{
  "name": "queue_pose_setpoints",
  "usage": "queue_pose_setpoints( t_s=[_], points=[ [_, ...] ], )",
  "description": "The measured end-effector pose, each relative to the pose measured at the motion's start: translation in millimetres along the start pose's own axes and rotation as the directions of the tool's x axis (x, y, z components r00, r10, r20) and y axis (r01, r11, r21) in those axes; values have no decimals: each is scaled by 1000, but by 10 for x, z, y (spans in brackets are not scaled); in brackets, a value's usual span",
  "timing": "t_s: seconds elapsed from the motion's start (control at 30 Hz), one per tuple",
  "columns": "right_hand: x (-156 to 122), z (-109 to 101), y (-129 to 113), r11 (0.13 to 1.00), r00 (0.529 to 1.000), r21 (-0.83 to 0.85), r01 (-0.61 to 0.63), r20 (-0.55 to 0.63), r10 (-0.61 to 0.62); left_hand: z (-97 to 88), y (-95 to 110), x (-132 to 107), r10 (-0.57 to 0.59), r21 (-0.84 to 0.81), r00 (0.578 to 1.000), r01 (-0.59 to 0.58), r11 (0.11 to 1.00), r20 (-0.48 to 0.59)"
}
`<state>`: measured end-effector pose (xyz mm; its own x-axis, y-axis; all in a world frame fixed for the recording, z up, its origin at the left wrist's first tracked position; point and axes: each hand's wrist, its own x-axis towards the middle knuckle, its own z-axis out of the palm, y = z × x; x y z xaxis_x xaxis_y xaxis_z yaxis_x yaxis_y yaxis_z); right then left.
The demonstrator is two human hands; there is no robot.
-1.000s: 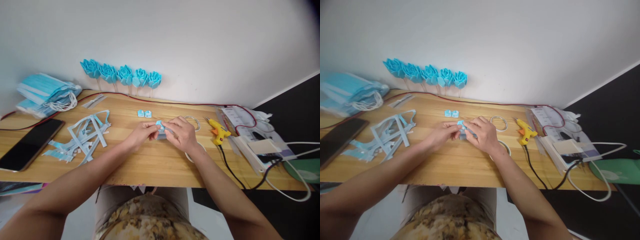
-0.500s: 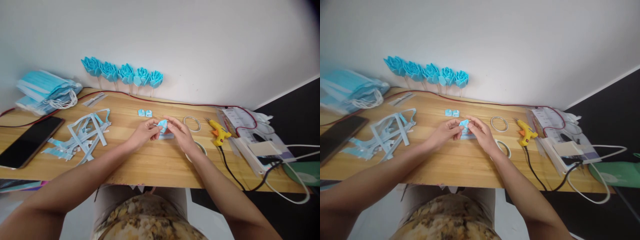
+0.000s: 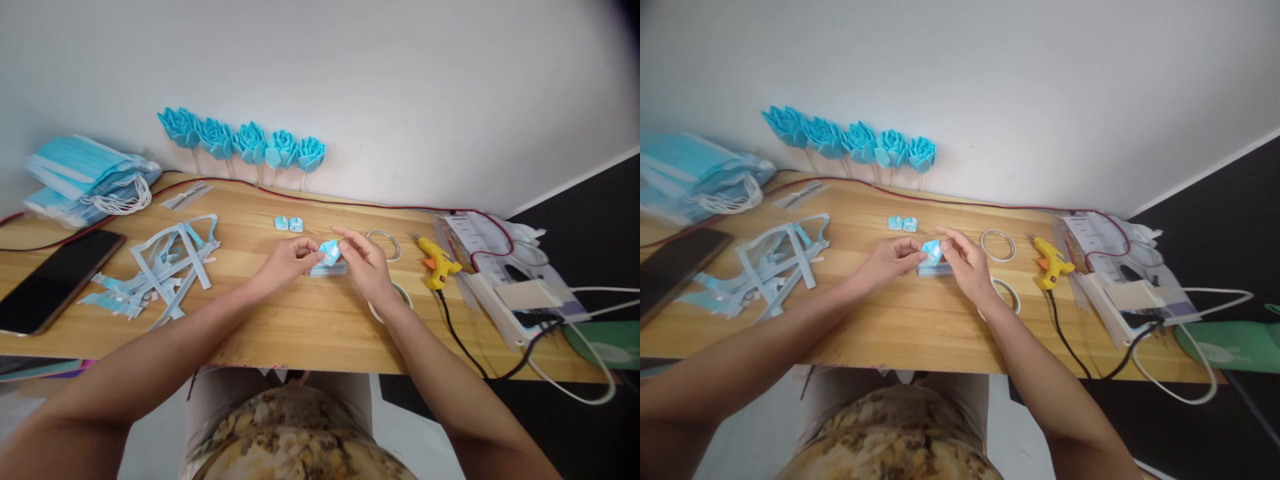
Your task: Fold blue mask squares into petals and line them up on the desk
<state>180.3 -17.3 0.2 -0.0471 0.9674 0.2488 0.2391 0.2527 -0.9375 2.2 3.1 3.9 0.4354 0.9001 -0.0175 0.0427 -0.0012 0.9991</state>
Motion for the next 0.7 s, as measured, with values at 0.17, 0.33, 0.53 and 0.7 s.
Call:
queue_pose_setpoints(
  t_s=[0.17,0.33,0.53,0.7],
  points=[
    [6,-7,-2,1000,1000,16,-1,0,1,9,-9,-7,-28,30,1000,28,999,13],
    [4,-9,5,998,999,-53,16,-35,-18,20,-52,-4,-10,61,999,8,998,33],
    [-7,-27,-30,997,999,-73,33,-31,-35,7,-33,1,-2,18,1000,2,1000,-13],
    [3,1,23,996,997,-66,58,59,-54,-17,14,-9,57,-24,997,-58,998,-47]
  ],
)
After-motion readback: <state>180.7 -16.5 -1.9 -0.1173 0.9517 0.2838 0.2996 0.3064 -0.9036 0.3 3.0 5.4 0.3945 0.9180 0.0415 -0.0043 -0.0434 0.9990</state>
